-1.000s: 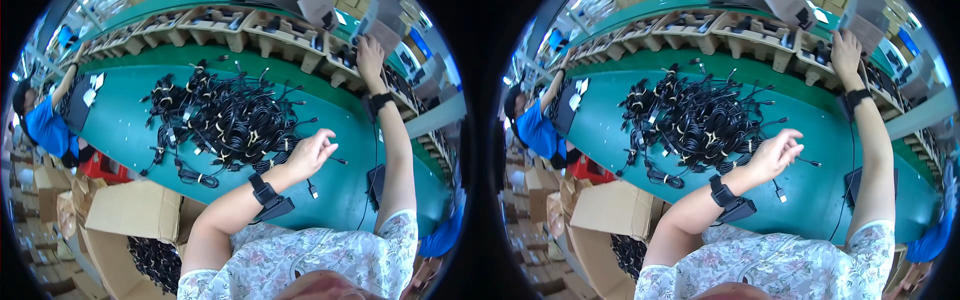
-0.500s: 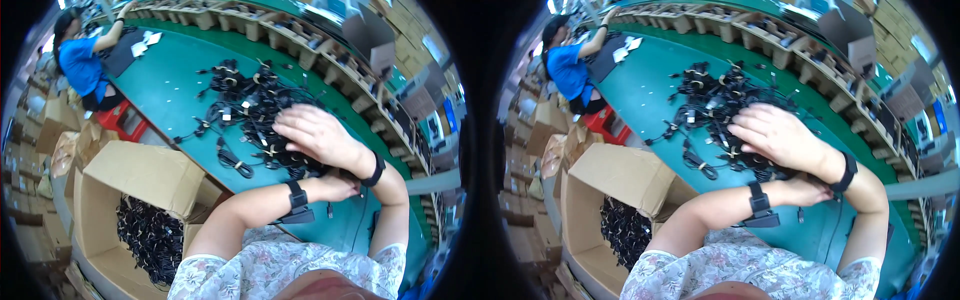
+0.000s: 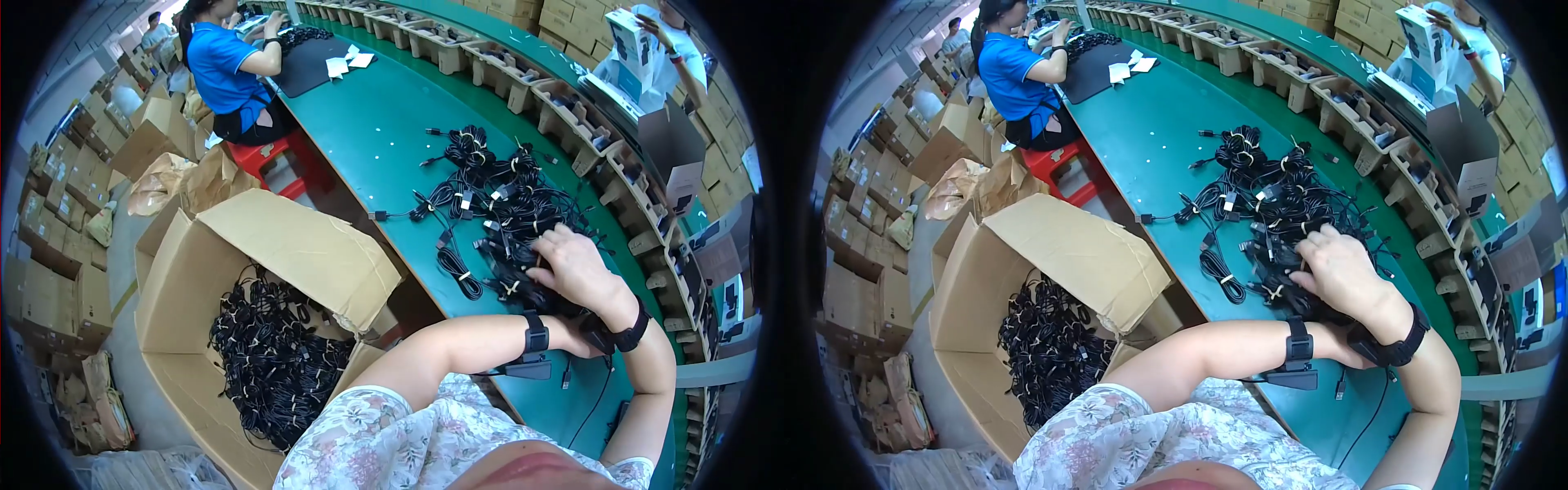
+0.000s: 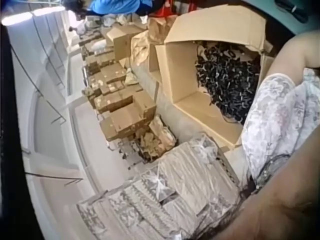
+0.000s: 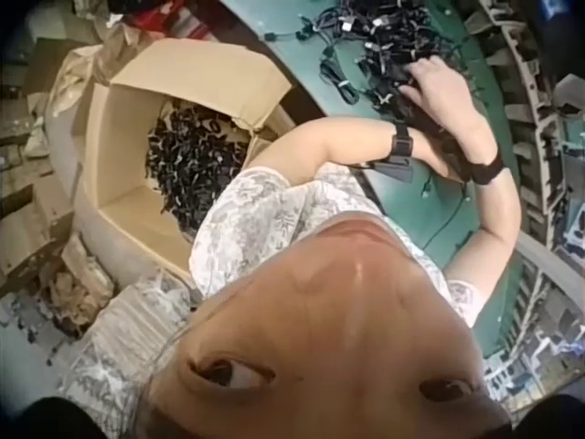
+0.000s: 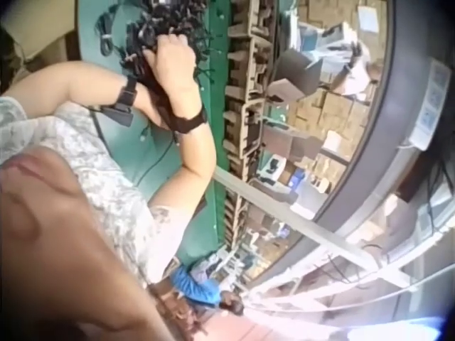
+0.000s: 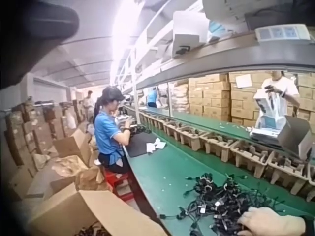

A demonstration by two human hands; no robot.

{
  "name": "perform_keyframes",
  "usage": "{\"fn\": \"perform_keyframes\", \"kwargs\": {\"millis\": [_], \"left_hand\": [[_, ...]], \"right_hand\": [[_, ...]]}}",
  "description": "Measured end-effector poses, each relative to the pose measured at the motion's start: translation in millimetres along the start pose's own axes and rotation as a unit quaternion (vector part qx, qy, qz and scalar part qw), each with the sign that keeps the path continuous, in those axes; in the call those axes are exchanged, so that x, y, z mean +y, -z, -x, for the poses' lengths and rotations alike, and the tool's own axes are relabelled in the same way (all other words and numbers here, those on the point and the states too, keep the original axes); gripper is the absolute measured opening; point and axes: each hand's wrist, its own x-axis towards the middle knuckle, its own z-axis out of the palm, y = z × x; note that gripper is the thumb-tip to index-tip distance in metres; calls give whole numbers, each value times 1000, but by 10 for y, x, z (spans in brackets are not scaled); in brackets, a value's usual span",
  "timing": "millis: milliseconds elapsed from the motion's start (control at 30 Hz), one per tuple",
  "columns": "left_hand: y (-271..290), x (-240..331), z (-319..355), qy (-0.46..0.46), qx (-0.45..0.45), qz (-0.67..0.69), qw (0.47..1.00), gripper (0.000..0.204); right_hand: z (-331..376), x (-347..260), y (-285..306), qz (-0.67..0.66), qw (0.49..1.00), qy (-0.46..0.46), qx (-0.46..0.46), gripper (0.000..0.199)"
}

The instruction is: The person gathers a bundle of cables from a box, places them on the table, and then picks up a black pad and a cable to place them into a cardboard tray on the assembly line.

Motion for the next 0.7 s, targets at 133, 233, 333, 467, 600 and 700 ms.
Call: {"fn": "perform_keyframes", "kwargs": {"millis": [133,233,333,467,600,700], "left_hand": [[30,37,-33,-2,9,26,1000,28],[-176,-266,-224,23,-9,14,1000,39],[-321,-355,-359,104,-82,18,991,47],[43,310,-219,86,-41,353,931,49],[91,341,-263,52,-27,472,880,37],[75,310,-290,74,-63,501,860,26]], "right_hand": [[129,35,52,-56,998,-31,11,25],[268,-4,182,-109,985,-47,125,25],[623,29,316,-358,876,-123,299,20],[1210,31,517,-588,671,-148,427,21],[1767,233,344,-595,718,-142,333,19],[1986,224,6,-498,764,-234,336,18]]}}
